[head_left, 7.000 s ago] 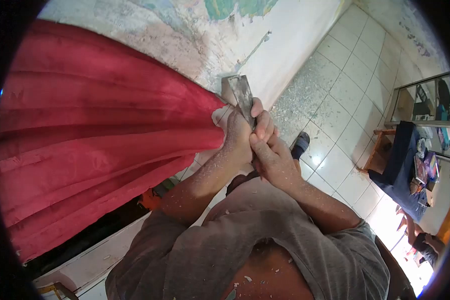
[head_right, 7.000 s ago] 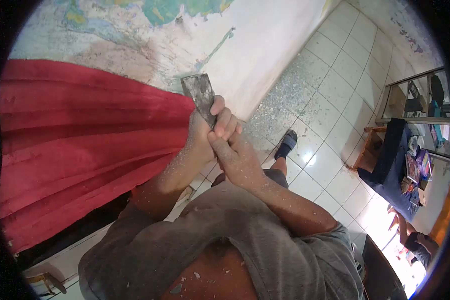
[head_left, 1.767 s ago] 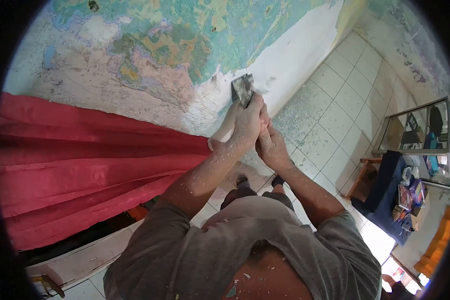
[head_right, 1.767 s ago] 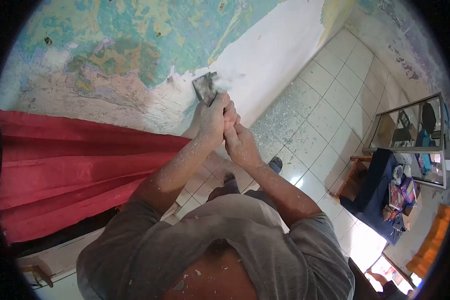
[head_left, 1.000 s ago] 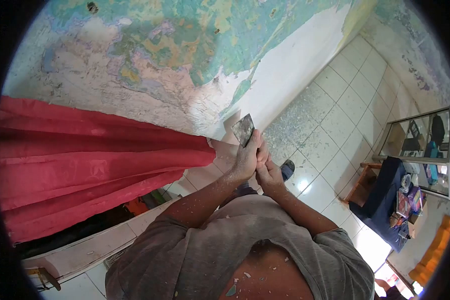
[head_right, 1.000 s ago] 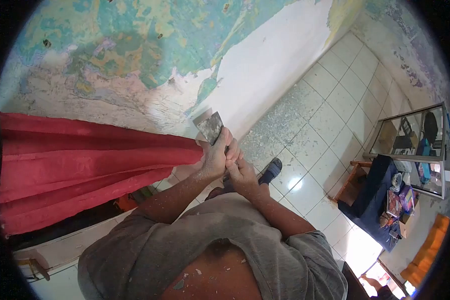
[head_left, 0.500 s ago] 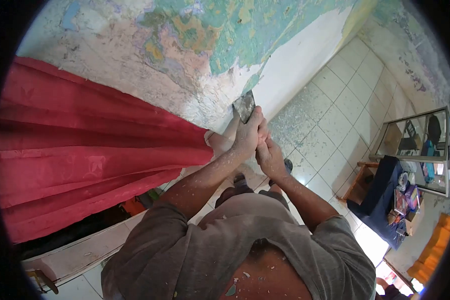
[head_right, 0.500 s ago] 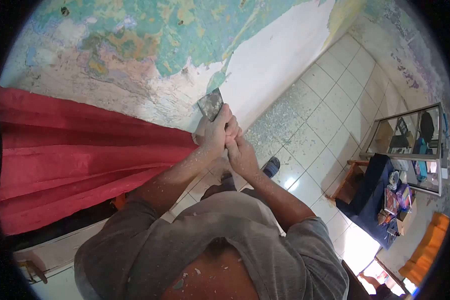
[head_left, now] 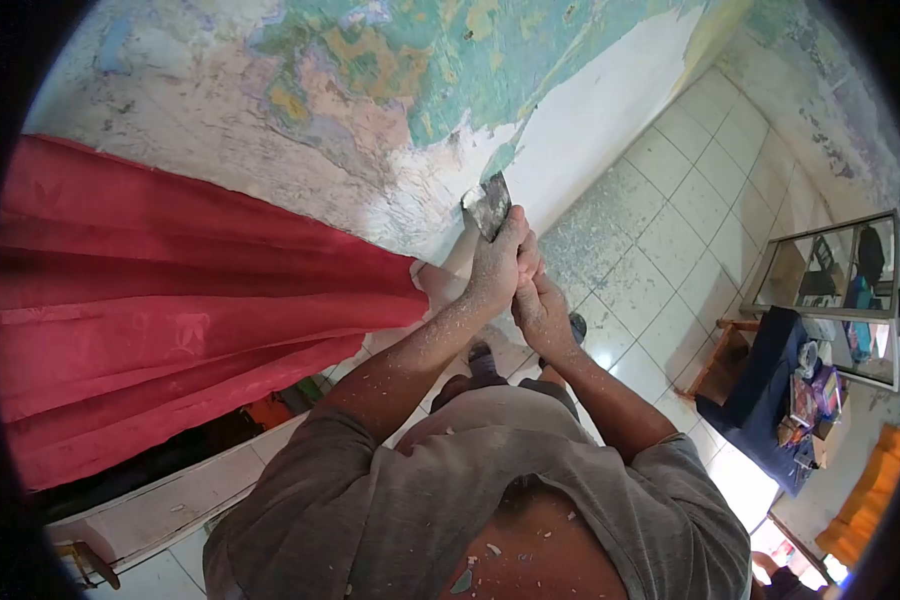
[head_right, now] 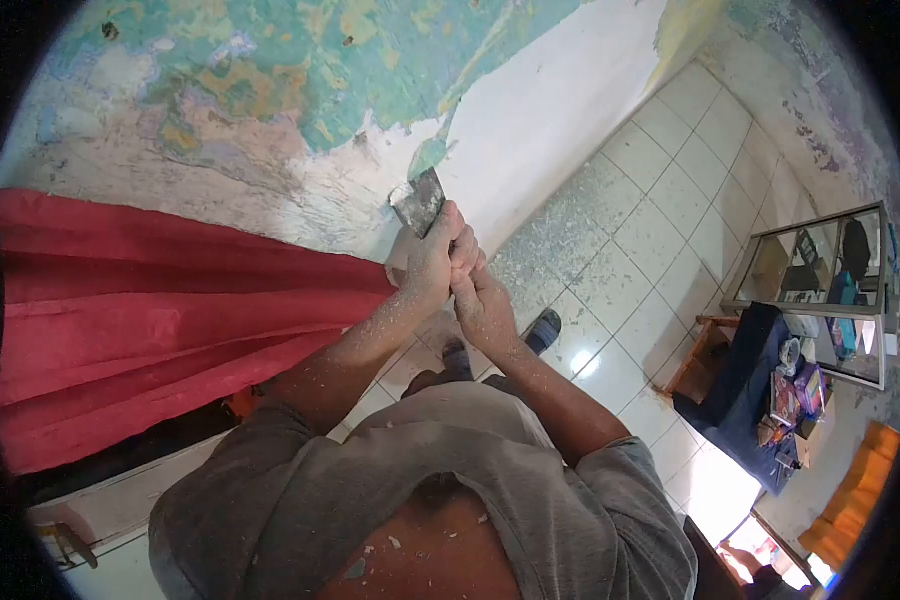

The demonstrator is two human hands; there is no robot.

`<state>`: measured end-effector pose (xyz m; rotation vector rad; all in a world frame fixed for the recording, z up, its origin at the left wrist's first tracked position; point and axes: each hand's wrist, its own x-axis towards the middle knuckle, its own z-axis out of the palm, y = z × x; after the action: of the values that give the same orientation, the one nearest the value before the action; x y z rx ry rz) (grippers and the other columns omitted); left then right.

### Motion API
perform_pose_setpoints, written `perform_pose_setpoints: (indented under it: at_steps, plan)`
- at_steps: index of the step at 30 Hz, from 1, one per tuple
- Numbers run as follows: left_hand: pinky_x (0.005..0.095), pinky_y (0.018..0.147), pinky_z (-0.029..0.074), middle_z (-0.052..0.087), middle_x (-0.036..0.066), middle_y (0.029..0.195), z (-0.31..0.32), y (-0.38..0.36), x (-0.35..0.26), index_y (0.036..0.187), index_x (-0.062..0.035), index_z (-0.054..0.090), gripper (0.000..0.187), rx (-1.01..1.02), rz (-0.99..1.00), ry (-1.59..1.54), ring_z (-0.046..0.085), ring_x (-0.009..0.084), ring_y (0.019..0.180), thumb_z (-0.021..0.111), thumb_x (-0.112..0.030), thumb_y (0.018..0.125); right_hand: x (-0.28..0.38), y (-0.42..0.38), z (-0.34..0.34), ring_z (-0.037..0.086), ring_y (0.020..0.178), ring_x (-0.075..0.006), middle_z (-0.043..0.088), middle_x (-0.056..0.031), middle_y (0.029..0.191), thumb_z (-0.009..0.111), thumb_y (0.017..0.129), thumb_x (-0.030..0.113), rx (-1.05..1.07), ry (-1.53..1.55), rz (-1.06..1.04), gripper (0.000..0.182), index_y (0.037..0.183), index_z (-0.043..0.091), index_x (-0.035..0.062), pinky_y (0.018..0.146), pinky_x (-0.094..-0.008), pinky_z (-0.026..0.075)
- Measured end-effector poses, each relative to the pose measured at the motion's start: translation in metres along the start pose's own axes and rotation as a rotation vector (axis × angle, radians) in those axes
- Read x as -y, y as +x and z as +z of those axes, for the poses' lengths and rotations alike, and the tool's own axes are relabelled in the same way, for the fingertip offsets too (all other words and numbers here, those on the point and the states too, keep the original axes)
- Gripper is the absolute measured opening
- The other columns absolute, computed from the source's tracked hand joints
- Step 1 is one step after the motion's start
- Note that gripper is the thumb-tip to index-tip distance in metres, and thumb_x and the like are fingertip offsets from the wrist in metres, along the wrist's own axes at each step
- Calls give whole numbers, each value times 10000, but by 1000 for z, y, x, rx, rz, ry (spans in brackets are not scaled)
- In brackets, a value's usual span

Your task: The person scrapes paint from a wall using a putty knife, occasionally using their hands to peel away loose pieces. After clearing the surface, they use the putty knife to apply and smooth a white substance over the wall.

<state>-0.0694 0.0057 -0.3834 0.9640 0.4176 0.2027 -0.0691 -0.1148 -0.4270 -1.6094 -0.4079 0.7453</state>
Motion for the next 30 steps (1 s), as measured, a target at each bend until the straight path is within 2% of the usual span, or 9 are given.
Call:
perform_pose_setpoints:
  at_steps: [5, 8, 11, 15, 17, 23, 25, 27, 30]
  plan:
    - [310, 529, 405, 353, -23, 529, -12, -19, 29, 724, -133, 401, 426, -33, -25, 2, 363, 118, 455, 463, -402, 1049, -45, -20, 9, 631, 704, -259, 646, -132, 763, 464, 1030, 430, 22, 46, 104, 494, 1087, 614, -38, 664, -391, 486]
    - [313, 531, 414, 376, -17, 525, 6, -25, 6, 722, -117, 423, 427, -166, -15, 136, 377, 119, 462, 450, -386, 1053, -30, -7, 25, 599, 651, -252, 624, -125, 749, 454, 1035, 421, -312, -73, -425, 486, 1126, 575, -41, 620, -384, 467]
    - [319, 560, 416, 371, -16, 529, 14, 18, -44, 704, -137, 400, 418, 59, 64, 149, 365, 123, 470, 431, -355, 1059, 34, 26, 3, 602, 652, -247, 635, -148, 812, 430, 1041, 431, -25, -5, -59, 536, 1271, 517, -46, 618, -382, 468]
    - [317, 554, 407, 372, -13, 528, 28, 19, -48, 683, -137, 392, 440, 122, 115, 102, 368, 128, 472, 431, -362, 1060, 50, 24, -4, 602, 653, -239, 633, -165, 821, 418, 1044, 441, -32, 77, -43, 561, 1311, 500, -45, 615, -384, 469]
    - [321, 552, 407, 359, -12, 526, 16, 2, -10, 685, -139, 388, 438, 37, 66, 145, 364, 132, 472, 439, -362, 1058, 26, 1, -1, 465, 553, -60, 529, 16, 662, 421, 1031, 511, -114, 100, -132, 594, 1259, 506, -31, 503, -241, 380]
    - [312, 508, 393, 372, -23, 526, 14, 7, -13, 712, -120, 417, 404, -65, -30, -21, 375, 120, 453, 480, -343, 1043, 17, 11, 1, 468, 543, -67, 522, 25, 638, 433, 1028, 515, -147, -76, -137, 547, 1172, 544, -1, 496, -242, 374]
    - [315, 509, 396, 368, -25, 521, 22, 21, -33, 696, -125, 413, 413, 0, 51, 49, 371, 119, 441, 477, -341, 1042, 32, 23, -7, 589, 624, -181, 602, -123, 699, 446, 1039, 429, -27, -1, -8, 510, 1123, 572, -58, 591, -350, 470]
    - [317, 509, 398, 363, -27, 515, 34, 20, -41, 697, -123, 410, 417, 72, 83, 7, 364, 118, 429, 472, -346, 1045, 45, 19, -5, 459, 534, -74, 522, 22, 632, 421, 1028, 530, -114, 140, -139, 572, 1011, 579, -19, 492, -250, 370]
    - [322, 542, 414, 373, -17, 526, 22, 2, -3, 720, -127, 414, 408, 40, 28, 41, 382, 127, 463, 462, -368, 1047, 18, -4, -13, 450, 544, -65, 517, 24, 638, 433, 1026, 528, -104, 21, -73, 566, 1029, 578, -19, 493, -246, 368]
